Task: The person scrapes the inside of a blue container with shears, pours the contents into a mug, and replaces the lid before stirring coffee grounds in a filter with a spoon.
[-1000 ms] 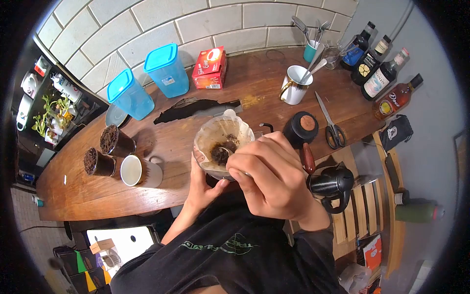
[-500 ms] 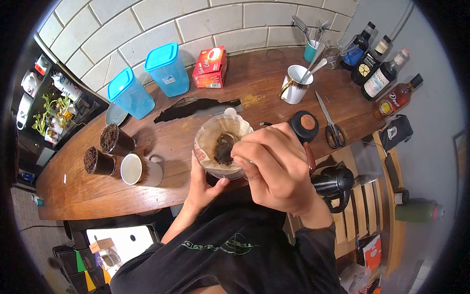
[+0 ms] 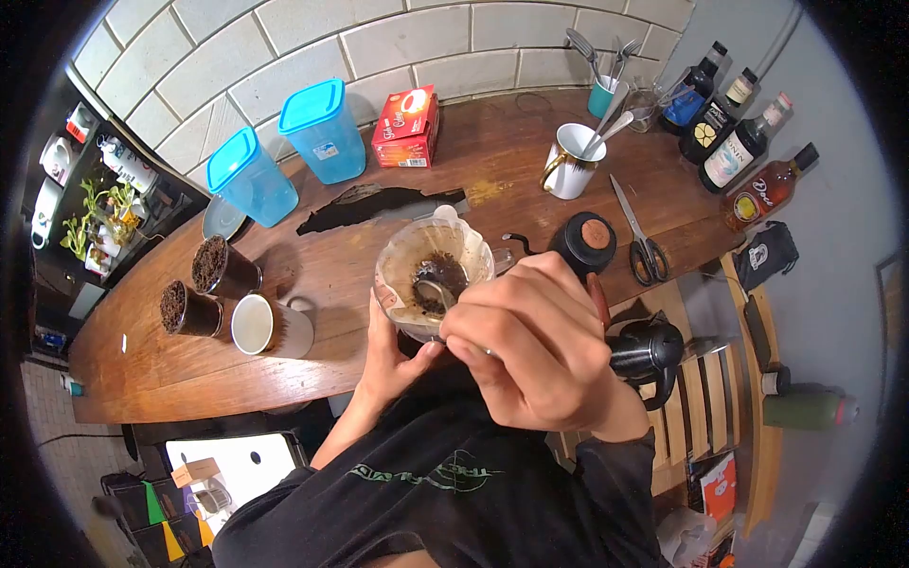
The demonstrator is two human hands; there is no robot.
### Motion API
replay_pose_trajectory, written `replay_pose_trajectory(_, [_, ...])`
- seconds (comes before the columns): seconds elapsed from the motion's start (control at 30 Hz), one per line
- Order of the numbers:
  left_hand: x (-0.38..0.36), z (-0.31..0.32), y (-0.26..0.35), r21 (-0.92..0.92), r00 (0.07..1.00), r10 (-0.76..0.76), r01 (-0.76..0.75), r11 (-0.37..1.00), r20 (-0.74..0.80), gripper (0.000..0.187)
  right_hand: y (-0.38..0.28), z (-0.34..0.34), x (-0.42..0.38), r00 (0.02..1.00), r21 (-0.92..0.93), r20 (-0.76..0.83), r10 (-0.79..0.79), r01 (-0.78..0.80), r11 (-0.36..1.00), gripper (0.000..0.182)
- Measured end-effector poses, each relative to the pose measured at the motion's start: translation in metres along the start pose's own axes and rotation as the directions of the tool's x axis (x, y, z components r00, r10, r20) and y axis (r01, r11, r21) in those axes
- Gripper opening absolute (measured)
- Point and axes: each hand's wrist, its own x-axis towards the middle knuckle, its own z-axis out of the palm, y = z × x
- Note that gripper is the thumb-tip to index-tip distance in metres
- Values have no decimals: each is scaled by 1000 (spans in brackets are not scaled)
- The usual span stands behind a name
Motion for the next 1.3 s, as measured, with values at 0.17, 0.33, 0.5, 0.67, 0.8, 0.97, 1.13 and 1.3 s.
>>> replay_pose_trajectory(0.17, [0,0,-2,14,1000,9,-9,1000,1,71,3,7,-3,996,8,86,-7,6,1000,10])
replay_pose_trajectory(0.33, [0,-1,0,11,1000,2,-2,1000,0,72,5,5,-2,1000,-49,2,-3,3,999,8])
replay_pose_trajectory(0.5, [0,1,-2,-2,1000,1,-1,1000,-5,72,0,5,-3,1000,20,9,-6,6,1000,8])
replay_pose_trajectory(0.67, [0,0,-1,-14,1000,-3,3,1000,-6,72,13,14,-5,997,-11,79,25,-24,1000,10])
replay_pose_trajectory(0.8, [0,0,-2,-5,1000,-5,5,1000,4,72,12,11,-2,998,-40,41,41,-39,998,11])
replay_pose_trajectory(0.97, [0,1,-2,-11,1000,-13,13,1000,4,72,21,10,0,1000,-117,14,23,-21,993,8])
replay_pose_trajectory(1.13, [0,0,-1,-25,1000,-8,8,1000,6,72,20,10,2,1000,-120,6,26,-26,993,8])
replay_pose_trajectory(1.3, [0,0,-2,-21,1000,-4,4,1000,3,72,18,13,-1,997,-97,53,48,-42,994,9])
